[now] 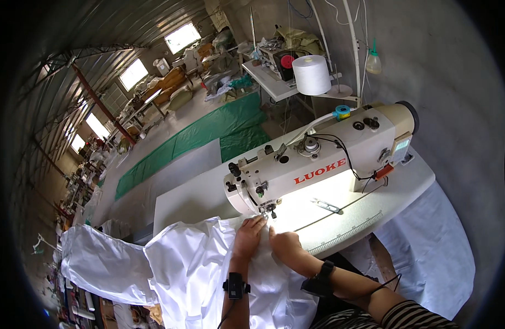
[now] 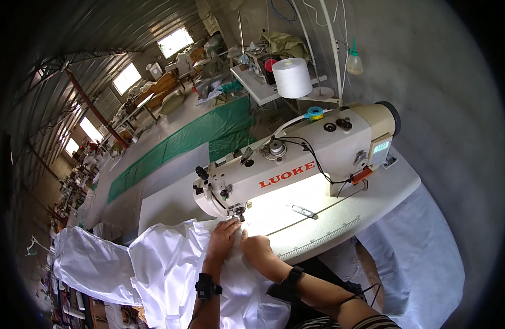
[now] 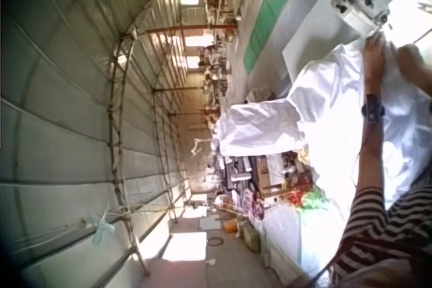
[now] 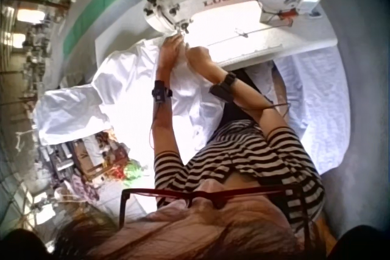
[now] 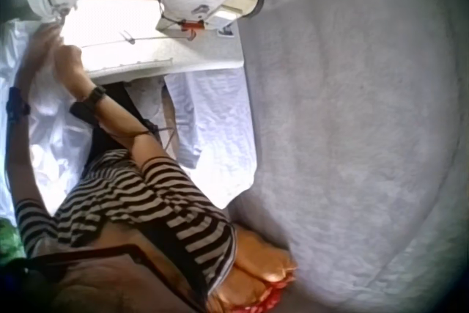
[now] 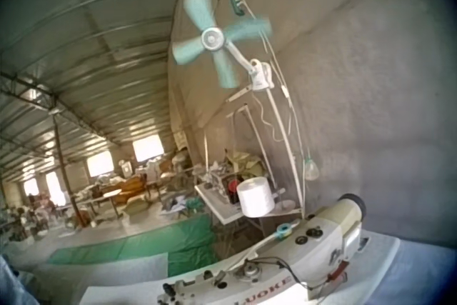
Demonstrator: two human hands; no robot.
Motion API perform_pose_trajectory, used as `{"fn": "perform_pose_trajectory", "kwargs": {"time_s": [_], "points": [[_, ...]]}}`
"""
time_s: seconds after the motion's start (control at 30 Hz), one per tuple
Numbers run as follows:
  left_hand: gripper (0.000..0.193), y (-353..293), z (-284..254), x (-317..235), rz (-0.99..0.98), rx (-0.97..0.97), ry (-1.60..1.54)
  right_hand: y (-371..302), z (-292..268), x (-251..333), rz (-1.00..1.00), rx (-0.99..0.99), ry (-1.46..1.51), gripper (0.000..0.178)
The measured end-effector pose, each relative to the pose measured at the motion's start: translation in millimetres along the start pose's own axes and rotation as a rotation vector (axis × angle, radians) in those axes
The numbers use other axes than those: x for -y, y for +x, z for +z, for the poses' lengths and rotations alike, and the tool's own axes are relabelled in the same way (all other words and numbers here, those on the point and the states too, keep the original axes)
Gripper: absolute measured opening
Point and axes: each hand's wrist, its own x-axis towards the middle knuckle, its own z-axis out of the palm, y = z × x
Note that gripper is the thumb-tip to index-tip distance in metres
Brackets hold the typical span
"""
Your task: The recorder is sewing edges of large white plastic sheets using an industrial sewing machine.
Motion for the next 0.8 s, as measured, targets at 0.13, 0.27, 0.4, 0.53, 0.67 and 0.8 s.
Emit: {"fn": "perform_pose_trajectory", "kwargs": {"time_s": [0.13, 0.27, 0.4, 0.53, 0.67, 0.8], "points": [[0.030, -1, -15, -28, -0.033, -0.063, 0.158, 9, 2, 0, -0.013, -0.012, -0.012, 0.055], [0.023, -63, -17, -122, -0.370, -0.250, -0.248, -12, -14, -18, -0.010, -0.055, 0.300, 0.051], [0.057, -147, -1, -199, -0.321, -0.224, 0.117, -82, -43, -45, -0.183, -0.504, 0.320, 0.042], [0.022, -199, 9, -220, -0.551, -0.168, 0.272, -150, -54, -52, -0.178, -0.288, 0.698, 0.028], [0.011, -224, 6, -220, -0.605, -0.316, 0.264, -196, -51, -61, -0.102, -0.159, 0.769, 0.013], [0.018, -235, -2, -211, -1.010, -0.177, -0.197, -213, -48, -65, -0.057, -0.101, 0.835, 0.011]]}}
